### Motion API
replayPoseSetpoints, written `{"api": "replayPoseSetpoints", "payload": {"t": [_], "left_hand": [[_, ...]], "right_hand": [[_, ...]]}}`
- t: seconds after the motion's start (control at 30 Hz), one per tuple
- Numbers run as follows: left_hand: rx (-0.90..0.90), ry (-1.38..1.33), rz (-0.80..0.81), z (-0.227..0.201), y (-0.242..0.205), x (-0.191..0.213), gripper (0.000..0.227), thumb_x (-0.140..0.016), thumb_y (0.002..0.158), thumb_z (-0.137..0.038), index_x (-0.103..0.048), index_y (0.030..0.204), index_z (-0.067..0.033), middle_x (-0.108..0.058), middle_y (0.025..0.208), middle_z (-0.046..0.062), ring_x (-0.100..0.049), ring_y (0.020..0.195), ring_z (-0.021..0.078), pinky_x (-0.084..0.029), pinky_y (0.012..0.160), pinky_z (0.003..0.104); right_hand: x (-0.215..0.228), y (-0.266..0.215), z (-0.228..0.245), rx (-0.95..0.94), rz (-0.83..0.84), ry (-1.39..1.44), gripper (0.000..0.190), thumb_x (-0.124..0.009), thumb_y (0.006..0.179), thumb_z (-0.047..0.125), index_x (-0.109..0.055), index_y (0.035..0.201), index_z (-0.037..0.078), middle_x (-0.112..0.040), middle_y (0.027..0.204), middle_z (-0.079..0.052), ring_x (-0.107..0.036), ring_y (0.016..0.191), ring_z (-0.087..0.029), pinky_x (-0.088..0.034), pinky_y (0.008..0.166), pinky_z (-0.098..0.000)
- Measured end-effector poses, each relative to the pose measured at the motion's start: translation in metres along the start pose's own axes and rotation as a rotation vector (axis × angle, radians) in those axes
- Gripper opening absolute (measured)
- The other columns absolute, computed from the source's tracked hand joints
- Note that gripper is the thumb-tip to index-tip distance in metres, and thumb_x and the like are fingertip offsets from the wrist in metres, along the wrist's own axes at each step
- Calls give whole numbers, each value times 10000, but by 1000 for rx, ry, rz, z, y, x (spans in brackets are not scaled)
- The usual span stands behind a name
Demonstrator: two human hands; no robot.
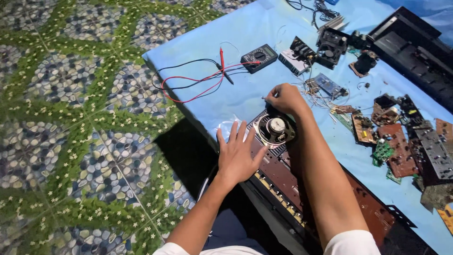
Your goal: The person cleans the surface of a disassembled electronic device using a brush and a cloth. They first use the brush to sweep dust off the device's casing and then wipe the surface with a cloth.
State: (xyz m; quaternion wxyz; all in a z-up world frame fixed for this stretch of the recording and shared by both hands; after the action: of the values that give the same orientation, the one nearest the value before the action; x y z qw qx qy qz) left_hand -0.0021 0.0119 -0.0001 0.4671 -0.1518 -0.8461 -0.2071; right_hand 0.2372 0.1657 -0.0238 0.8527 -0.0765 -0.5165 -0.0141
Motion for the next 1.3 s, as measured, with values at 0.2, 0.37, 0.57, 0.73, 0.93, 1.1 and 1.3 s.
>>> {"api": "replayPoseSetpoints", "payload": {"t": [0.2,0.37,0.57,0.73,0.93,1.1,1.3], "left_hand": [[9,1,37,-1,0,-1,670,-391,1039,-560,-540,1422,-30,-445,1535,282,-349,1477,470,-104,1107,812],[-3,20,5,2,0,-11,678,-405,1029,-573,-538,1429,-41,-457,1531,273,-362,1472,466,-109,1106,807],[-18,38,-27,2,-5,-12,664,-431,1028,-552,-468,1504,-91,-477,1517,265,-384,1460,471,-124,1097,813],[-1,29,-21,6,-5,-21,647,-398,1035,-562,-471,1526,-147,-477,1527,253,-376,1469,466,-102,1102,806],[0,63,2,12,1,-28,626,-458,992,-574,-512,1486,-193,-465,1548,217,-349,1494,436,-126,1113,792],[39,46,38,12,2,-29,637,-409,987,-591,-513,1493,-219,-436,1583,180,-322,1512,416,-124,1134,782],[41,59,56,13,2,-28,606,-438,982,-540,-515,1495,-227,-438,1579,171,-325,1510,412,-118,1129,786]], "right_hand": [[26,-22,-3,6,-2,36,323,-569,963,326,-677,1224,169,-743,1038,-213,-632,1157,-472,-469,1021,-596],[76,-90,37,177,-102,55,281,-470,1039,216,-589,1274,117,-739,875,-127,-668,982,-445,-481,894,-577],[94,-169,77,398,-165,30,364,-487,1004,94,-497,1367,115,-745,890,-146,-673,905,-488,-493,775,-621],[84,-201,81,507,-233,66,361,-510,965,4,-572,1308,100,-756,928,-139,-712,901,-443,-548,828,-523],[78,-208,78,586,-340,137,326,-573,949,-18,-589,1261,77,-737,901,-161,-706,890,-438,-556,788,-533],[85,-220,91,585,-303,195,228,-547,1035,68,-611,1250,108,-746,854,-84,-736,826,-341,-575,787,-443],[68,-210,86,592,-292,184,200,-569,1024,60,-611,1219,72,-743,839,-160,-729,808,-411,-573,739,-500]]}}
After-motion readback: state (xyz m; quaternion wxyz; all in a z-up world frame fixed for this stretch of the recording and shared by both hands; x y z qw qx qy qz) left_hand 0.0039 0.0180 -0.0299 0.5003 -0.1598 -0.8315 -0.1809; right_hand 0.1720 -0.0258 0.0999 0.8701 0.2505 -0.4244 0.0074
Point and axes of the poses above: each hand's wrist, its own y-axis towards the middle knuckle, its own x-axis out of the back of the hand, z = x × y, the point moved 1 cm from there along y, towards the middle knuckle
